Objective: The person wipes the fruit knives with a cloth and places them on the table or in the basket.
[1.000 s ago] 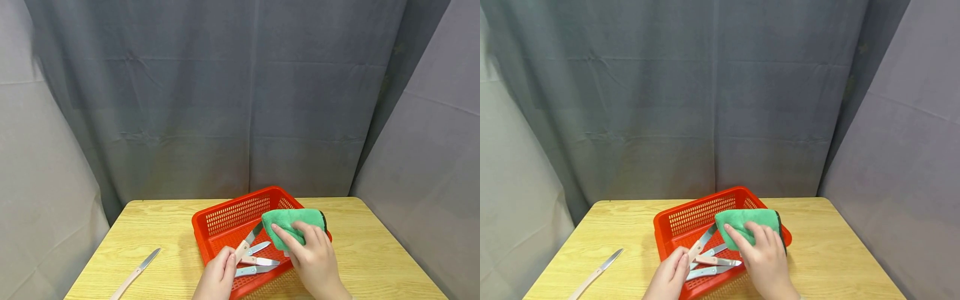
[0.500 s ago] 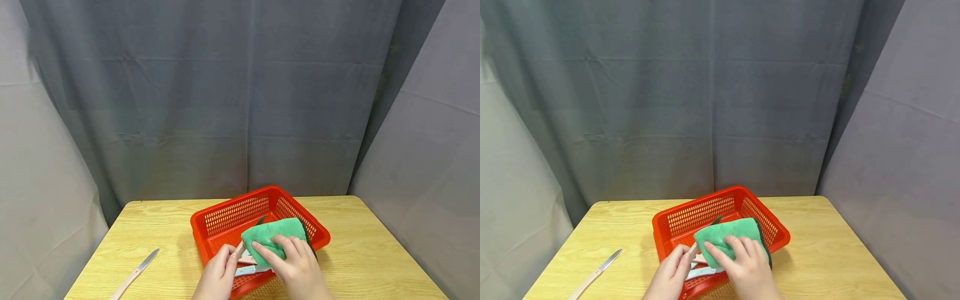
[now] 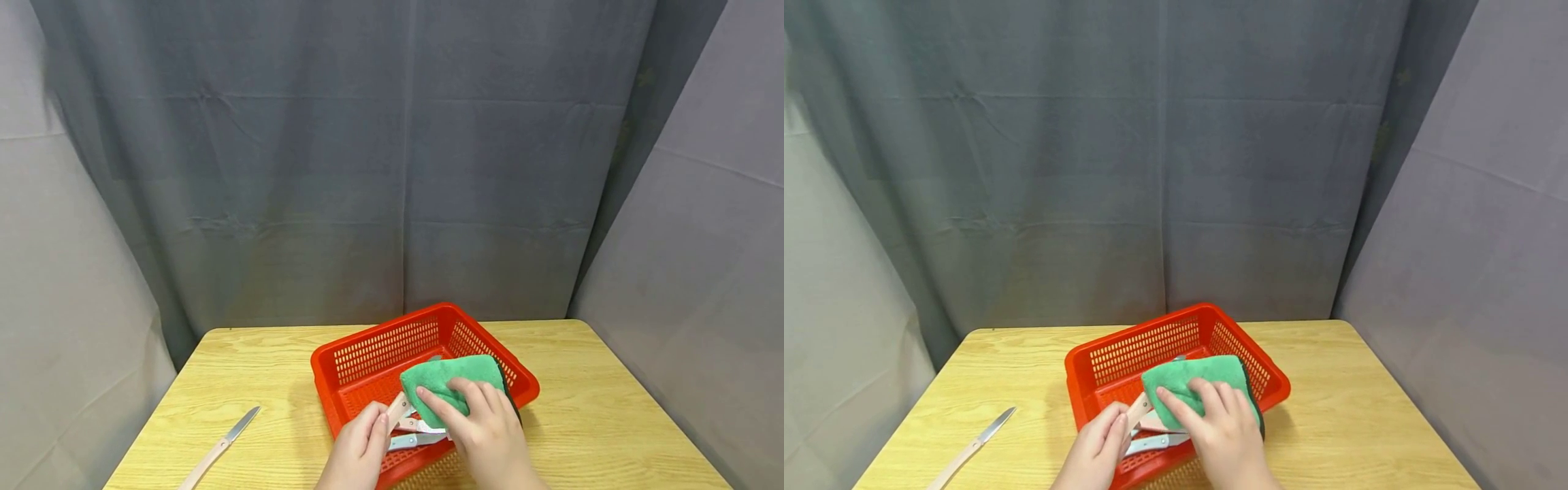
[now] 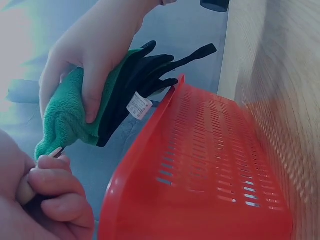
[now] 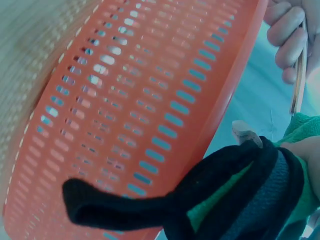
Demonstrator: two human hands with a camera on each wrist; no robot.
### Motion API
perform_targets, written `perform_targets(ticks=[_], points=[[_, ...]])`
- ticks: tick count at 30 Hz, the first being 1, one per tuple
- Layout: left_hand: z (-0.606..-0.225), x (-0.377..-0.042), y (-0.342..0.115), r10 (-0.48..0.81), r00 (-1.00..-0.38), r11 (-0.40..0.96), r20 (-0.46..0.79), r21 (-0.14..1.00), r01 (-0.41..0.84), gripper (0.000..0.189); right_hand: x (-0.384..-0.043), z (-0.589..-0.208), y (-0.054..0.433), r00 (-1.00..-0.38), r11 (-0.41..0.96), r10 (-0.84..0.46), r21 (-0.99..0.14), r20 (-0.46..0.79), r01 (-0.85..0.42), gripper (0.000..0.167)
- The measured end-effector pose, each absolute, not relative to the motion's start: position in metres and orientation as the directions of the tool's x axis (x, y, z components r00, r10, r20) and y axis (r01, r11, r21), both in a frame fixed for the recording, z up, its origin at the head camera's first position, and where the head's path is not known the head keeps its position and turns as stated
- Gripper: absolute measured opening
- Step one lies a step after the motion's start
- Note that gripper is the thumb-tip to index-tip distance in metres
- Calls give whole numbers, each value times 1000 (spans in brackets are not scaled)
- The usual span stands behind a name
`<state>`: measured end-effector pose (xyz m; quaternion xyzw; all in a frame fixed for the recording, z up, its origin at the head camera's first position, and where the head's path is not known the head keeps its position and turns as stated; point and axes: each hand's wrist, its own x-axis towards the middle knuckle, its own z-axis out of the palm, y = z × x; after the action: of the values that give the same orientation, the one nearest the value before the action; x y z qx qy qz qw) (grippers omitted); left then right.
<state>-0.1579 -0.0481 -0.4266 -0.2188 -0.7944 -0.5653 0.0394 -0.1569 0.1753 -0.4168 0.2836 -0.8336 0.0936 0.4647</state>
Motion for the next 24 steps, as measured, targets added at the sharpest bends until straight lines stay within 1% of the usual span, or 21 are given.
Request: perform_targets(ticks=[4,6,7,8,11,13,14,17,18,19,21,24], points=[[-428,-158,-48,305,-894,260,328,874,410,22,-161,-415,182,-434,850,-348,83,831,-521,48],[-429,-158,-48,303,-890,257,340,870,420,21,-163,-414,186,-447,857,-335,71,829,-511,34],[-429,-157,-48,302,-890,258,343,869,422,20,-165,-414,188,-449,861,-330,70,830,-504,33],[-430,-157,-48,301,-891,257,341,870,420,20,-166,-413,191,-455,867,-327,70,828,-494,39],[-431,-157,-48,307,-895,252,324,879,404,20,-168,-410,197,-464,880,-314,70,828,-470,76],[-432,-158,-49,314,-896,246,313,885,396,21,-168,-408,199,-464,884,-302,62,833,-464,80],[-432,-158,-49,318,-896,243,309,887,392,21,-168,-407,200,-460,882,-298,58,836,-467,77],[-433,-159,-50,319,-898,245,304,889,388,22,-166,-405,199,-425,871,-302,65,853,-487,42],[-433,-160,-50,316,-899,249,303,888,387,22,-165,-405,198,-408,865,-308,75,859,-496,34],[-434,-160,-50,312,-901,255,302,887,386,22,-163,-405,196,-395,859,-317,84,862,-505,32],[-434,-161,-50,306,-905,258,297,889,379,21,-162,-406,192,-365,850,-338,116,868,-514,43],[-434,-161,-51,301,-911,260,282,895,363,22,-158,-408,185,-341,834,-365,141,866,-533,44]])
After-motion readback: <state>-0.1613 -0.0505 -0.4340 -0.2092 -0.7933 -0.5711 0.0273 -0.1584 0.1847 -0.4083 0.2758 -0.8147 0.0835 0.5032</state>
